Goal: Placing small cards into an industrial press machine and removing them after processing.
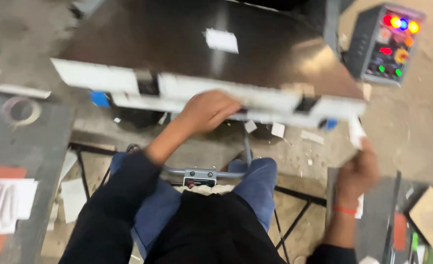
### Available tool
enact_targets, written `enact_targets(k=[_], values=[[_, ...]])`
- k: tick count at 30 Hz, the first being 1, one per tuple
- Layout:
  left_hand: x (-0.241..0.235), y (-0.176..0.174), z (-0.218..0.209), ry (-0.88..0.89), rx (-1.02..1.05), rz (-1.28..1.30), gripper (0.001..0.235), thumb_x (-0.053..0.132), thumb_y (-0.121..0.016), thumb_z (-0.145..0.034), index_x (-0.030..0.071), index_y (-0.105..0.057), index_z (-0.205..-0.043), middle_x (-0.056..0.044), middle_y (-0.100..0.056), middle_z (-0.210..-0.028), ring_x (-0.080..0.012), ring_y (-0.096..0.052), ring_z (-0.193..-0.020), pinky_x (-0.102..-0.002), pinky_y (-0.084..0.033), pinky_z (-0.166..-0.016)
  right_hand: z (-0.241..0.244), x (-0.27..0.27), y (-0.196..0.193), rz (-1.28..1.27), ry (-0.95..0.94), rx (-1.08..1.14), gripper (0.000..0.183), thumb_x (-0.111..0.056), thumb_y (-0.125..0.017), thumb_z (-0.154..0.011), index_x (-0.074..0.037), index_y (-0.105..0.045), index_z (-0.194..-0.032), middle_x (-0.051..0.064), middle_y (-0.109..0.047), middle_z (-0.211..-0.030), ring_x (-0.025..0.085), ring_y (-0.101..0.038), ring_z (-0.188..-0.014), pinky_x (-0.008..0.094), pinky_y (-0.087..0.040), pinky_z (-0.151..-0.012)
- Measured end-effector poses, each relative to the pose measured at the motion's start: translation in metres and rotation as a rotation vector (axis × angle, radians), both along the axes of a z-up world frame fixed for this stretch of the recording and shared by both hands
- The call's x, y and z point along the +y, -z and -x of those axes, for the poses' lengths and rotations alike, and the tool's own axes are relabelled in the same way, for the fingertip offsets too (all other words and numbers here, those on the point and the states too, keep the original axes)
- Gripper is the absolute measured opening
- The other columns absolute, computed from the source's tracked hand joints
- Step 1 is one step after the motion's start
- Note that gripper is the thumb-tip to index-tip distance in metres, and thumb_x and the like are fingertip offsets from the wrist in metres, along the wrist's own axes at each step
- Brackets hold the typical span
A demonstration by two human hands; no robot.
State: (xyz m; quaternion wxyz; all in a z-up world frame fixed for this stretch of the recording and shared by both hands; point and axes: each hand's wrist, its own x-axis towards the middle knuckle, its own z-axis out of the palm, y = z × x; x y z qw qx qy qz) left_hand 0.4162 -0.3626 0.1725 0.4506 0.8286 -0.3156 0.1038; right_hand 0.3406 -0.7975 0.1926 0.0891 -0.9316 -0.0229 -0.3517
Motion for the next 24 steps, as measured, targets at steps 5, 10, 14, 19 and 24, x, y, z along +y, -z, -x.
enact_targets(k=[5, 10, 14, 19, 24], values=[[-0.032, 0.109, -0.072, -0.486, 0.008, -0.64, 0.081, 0.061, -0.051, -0.095, -0.008, -0.053, -0.137, -0.026, -0.047, -0.147, -0.043, -0.039, -0.145, -0.055, -0.027, -0.116, -0.064, 0.138, 0.074, -0.226, -0.42, 0.102, 0.052, 0.012, -0.058, -0.089, -0.008, -0.066, -0.137, 0.016, -0.065, -0.141, 0.035, -0.064, -0.129, 0.041, -0.049, -0.11], [-0.032, 0.119, 0.082, -0.356, 0.153, -0.659, 0.104, 0.073, -0.052, -0.084, -0.008, -0.04, -0.148, -0.027, -0.032, -0.158, -0.0407, -0.027, -0.148, -0.062, -0.014, -0.117, -0.079, 0.236, 0.159, -0.124, -0.549, 0.338, 0.052, 0.008, -0.052, -0.084, -0.006, -0.067, -0.132, 0.017, -0.067, -0.137, 0.036, -0.061, -0.131, 0.042, -0.048, -0.11], [0.003, 0.138, 0.168, -0.354, 0.135, -0.562, 0.068, 0.042, -0.064, -0.082, 0.002, -0.059, -0.137, -0.017, -0.051, -0.152, -0.0311, -0.042, -0.143, -0.068, -0.02, -0.115, -0.089, 0.27, 0.181, 0.045, -0.622, 0.441, 0.045, 0.001, -0.054, -0.089, -0.001, -0.065, -0.133, 0.022, -0.064, -0.138, 0.039, -0.059, -0.13, 0.044, -0.047, -0.107], [0.115, 0.116, 0.207, -0.711, -0.03, -0.439, 0.034, 0.005, -0.06, -0.086, 0.005, -0.07, -0.119, -0.013, -0.071, -0.122, -0.0303, -0.065, -0.118, -0.056, -0.042, -0.103, -0.165, 0.269, 0.174, 0.118, -0.658, 0.345, 0.044, -0.001, -0.054, -0.088, -0.003, -0.069, -0.129, 0.021, -0.066, -0.136, 0.037, -0.061, -0.128, 0.043, -0.049, -0.107], [0.27, 0.103, 0.324, -1.49, -0.012, -0.908, 0.034, 0.009, -0.063, -0.097, 0.001, -0.063, -0.13, -0.016, -0.066, -0.127, -0.0333, -0.06, -0.123, -0.046, -0.038, -0.111, -0.287, 0.282, 0.121, 0.277, -0.706, 0.478, 0.027, -0.014, -0.052, -0.099, -0.005, -0.077, -0.108, 0.02, -0.074, -0.11, 0.037, -0.07, -0.1, 0.047, -0.055, -0.089]])
